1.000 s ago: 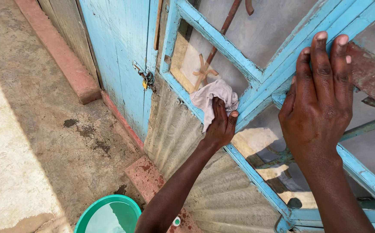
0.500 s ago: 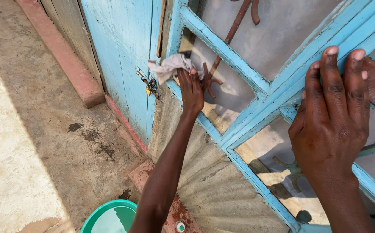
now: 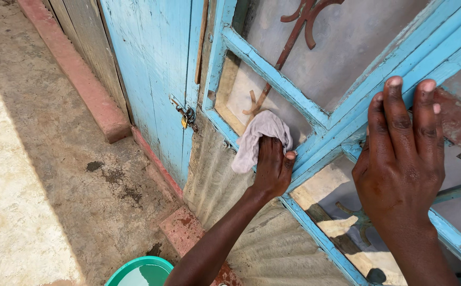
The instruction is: The person cleans a small window on a door using a cloth and liquid from a bottle, first wetting the cloth and then wiping the glass panes and frame.
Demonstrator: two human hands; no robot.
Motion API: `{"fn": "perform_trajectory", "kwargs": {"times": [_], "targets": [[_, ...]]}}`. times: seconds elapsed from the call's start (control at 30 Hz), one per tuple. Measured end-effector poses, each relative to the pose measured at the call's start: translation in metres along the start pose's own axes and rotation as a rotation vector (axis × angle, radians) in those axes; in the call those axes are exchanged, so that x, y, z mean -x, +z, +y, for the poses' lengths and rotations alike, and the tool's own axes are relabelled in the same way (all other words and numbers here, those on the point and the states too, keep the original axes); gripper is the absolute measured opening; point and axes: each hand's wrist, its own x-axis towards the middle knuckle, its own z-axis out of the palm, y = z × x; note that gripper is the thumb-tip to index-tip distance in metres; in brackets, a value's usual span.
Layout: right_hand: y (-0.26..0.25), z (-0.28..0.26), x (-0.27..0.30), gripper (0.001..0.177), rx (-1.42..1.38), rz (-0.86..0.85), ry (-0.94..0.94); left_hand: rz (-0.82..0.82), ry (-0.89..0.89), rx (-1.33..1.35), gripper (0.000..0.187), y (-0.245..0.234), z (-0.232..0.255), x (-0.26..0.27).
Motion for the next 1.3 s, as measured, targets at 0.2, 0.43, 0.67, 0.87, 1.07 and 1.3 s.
{"fn": "perform_trajectory", "kwargs": {"times": [0.2, 0.43, 0.67, 0.87, 1.07, 1.3], "targets": [[0.001, 0.002, 0.001, 0.035, -0.054, -0.010, 0.033, 0.261, 0.054, -0.056, 0.076, -0.028, -0.042, -0.105], [-0.002, 0.001, -0.004, 0.030, -0.059, 0.050, 0.024, 0.349, -0.033, -0.022, 0.081, -0.060, -0.062, -0.130], [-0.010, -0.002, -0.008, 0.033, -0.089, 0.039, 0.039, 0.267, 0.104, -0.052, 0.082, -0.026, -0.036, -0.086], [-0.011, -0.004, -0.009, 0.037, -0.140, 0.013, 0.076, 0.079, 0.349, -0.041, 0.079, 0.003, 0.025, -0.012], [-0.014, 0.000, -0.011, 0.042, -0.230, 0.018, 0.084, 0.078, 0.445, -0.142, 0.080, -0.016, 0.052, -0.069], [-0.014, 0.000, -0.011, 0.047, -0.262, 0.027, 0.103, 0.062, 0.231, -0.280, 0.070, -0.056, 0.071, -0.144]]}}
